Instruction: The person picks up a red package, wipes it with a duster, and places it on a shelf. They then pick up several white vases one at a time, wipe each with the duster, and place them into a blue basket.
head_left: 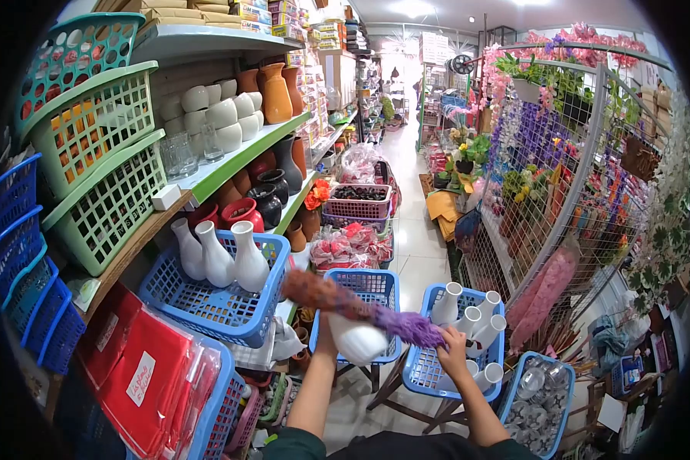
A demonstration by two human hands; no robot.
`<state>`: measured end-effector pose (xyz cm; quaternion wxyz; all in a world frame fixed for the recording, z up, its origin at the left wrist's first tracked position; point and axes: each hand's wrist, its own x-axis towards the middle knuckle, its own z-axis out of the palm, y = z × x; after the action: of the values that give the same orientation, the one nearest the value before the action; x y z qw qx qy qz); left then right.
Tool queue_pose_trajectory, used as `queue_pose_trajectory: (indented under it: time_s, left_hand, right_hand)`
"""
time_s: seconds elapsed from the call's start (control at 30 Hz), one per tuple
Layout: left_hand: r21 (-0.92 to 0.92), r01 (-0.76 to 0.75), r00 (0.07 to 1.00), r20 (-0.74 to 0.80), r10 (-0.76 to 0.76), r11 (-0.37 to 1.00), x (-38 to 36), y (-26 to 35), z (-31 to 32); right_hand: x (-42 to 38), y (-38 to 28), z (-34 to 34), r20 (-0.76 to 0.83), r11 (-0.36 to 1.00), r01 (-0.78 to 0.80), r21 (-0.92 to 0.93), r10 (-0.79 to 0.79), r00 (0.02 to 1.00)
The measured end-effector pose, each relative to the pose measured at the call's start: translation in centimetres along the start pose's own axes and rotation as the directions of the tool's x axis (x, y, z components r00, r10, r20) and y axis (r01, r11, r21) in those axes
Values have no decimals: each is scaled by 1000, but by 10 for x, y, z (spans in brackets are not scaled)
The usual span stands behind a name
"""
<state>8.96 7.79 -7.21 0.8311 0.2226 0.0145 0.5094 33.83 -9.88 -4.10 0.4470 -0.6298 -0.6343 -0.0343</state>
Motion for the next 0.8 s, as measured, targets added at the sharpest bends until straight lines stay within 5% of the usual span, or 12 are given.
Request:
queue_pose_trajectory:
  time_s: [0.03,0.1,0.13,0.23,0.27,0.3,0.5,0.57,0.63,0.7,0.77,0.8]
  left_hand:
    - [-640,67,996,83,-18,765,-10,2,-4]
    - [-267,11,977,209,46,964,4,30,-25]
    - [-243,-112,993,-49,103,964,-23,31,52]
    - [-213,148,976,190,-108,966,6,28,17]
    - [25,20,997,80,-22,999,-2,19,41]
    - [-154,104,991,94,-90,983,9,-2,24]
    - [177,90,991,-113,-71,980,15,-31,37]
    - [171,-2,993,-118,23,985,17,-28,37]
    - [-67,105,994,-19,-107,992,10,-12,51]
    - [-5,24,978,-205,-24,1000,11,-5,42]
    - [-322,192,956,273,-103,927,20,-5,-36]
    - [-491,201,980,111,-168,848,4,6,8]
  right_hand:
    - [-3,0,-8,29,998,48,30,-49,998]
    - [-1,2,-20,48,995,91,39,-93,994]
    - [1,4,-23,85,993,121,-1,-120,989]
    - [11,3,-22,125,987,143,-68,-134,983]
    - [18,-4,-17,83,991,116,-66,-111,990]
    - [26,-9,-12,40,994,90,-64,-87,995]
    - [49,-5,23,-102,990,-9,-141,-6,995]
    - [46,-9,21,-92,992,-35,-123,24,995]
    - [37,-4,16,-67,992,-14,-125,5,998]
    - [26,1,8,17,995,71,-71,-70,997]
    - [15,10,-1,66,999,47,-21,-45,997]
    - [10,16,-4,93,998,61,12,-62,994]
